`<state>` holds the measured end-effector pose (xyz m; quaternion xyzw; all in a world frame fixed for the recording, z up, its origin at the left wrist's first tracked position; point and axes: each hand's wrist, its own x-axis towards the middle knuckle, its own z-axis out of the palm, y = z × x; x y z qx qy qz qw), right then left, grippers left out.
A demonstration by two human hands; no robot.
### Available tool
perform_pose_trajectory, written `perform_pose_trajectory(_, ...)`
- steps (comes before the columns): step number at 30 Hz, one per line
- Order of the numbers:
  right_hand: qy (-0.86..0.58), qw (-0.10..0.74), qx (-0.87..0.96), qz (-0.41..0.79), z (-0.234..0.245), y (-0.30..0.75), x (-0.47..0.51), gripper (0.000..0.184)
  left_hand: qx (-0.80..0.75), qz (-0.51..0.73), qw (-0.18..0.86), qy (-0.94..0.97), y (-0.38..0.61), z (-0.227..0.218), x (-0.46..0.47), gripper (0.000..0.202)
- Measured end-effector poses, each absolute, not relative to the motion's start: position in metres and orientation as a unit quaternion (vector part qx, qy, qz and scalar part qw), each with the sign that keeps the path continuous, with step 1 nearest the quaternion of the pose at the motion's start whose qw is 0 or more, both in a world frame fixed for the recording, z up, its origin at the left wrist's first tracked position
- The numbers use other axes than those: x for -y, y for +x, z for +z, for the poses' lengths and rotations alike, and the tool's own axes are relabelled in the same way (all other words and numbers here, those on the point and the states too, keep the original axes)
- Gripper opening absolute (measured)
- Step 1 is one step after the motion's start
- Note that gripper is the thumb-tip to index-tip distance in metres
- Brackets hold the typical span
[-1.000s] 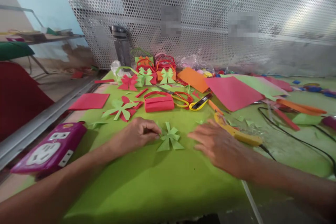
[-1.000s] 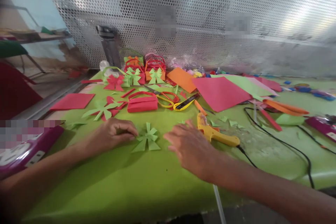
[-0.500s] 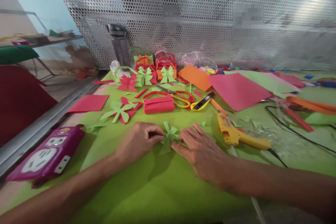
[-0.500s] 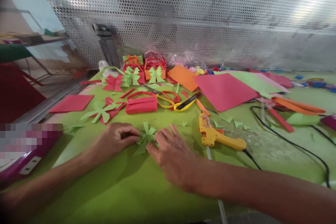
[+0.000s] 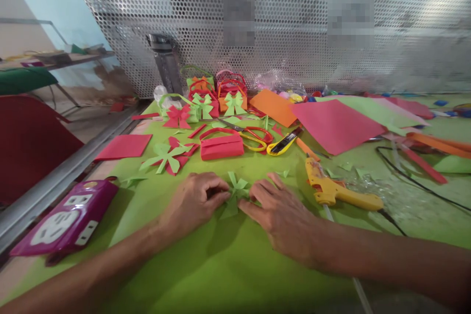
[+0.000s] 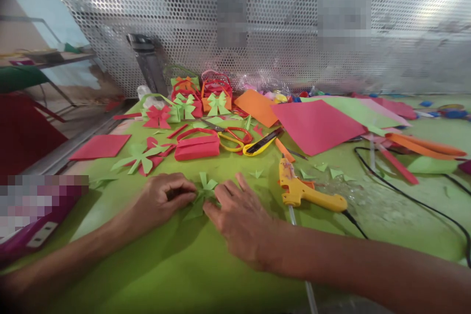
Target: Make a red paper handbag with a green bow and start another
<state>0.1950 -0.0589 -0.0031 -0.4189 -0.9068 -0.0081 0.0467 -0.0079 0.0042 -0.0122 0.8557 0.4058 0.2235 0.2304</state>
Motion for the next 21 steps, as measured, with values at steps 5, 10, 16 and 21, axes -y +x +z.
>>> perform_pose_trajectory(5,-0.426,0.033,0.904,-0.009,-0.001,0.192,0.057,0.037,-0.413,0.218,0.210,0.859,-0.006,-0.013,-0.003,0.013)
perform_pose_trajectory(10,-0.417,0.051,0.907,-0.031,-0.007,0.191,0.055,0.030,-0.427,0.209,0.203,0.856,-0.005,-0.015,-0.001,0.015)
perform_pose_trajectory(16,-0.436,0.058,0.898,-0.016,-0.009,0.190,0.054,0.024,-0.418,0.221,0.187,0.861,-0.004,-0.017,0.001,0.016)
perform_pose_trajectory(21,-0.442,0.064,0.895,-0.004,-0.011,0.189,0.052,0.025,-0.421,0.218,0.174,0.863,-0.002,-0.016,0.002,0.018)
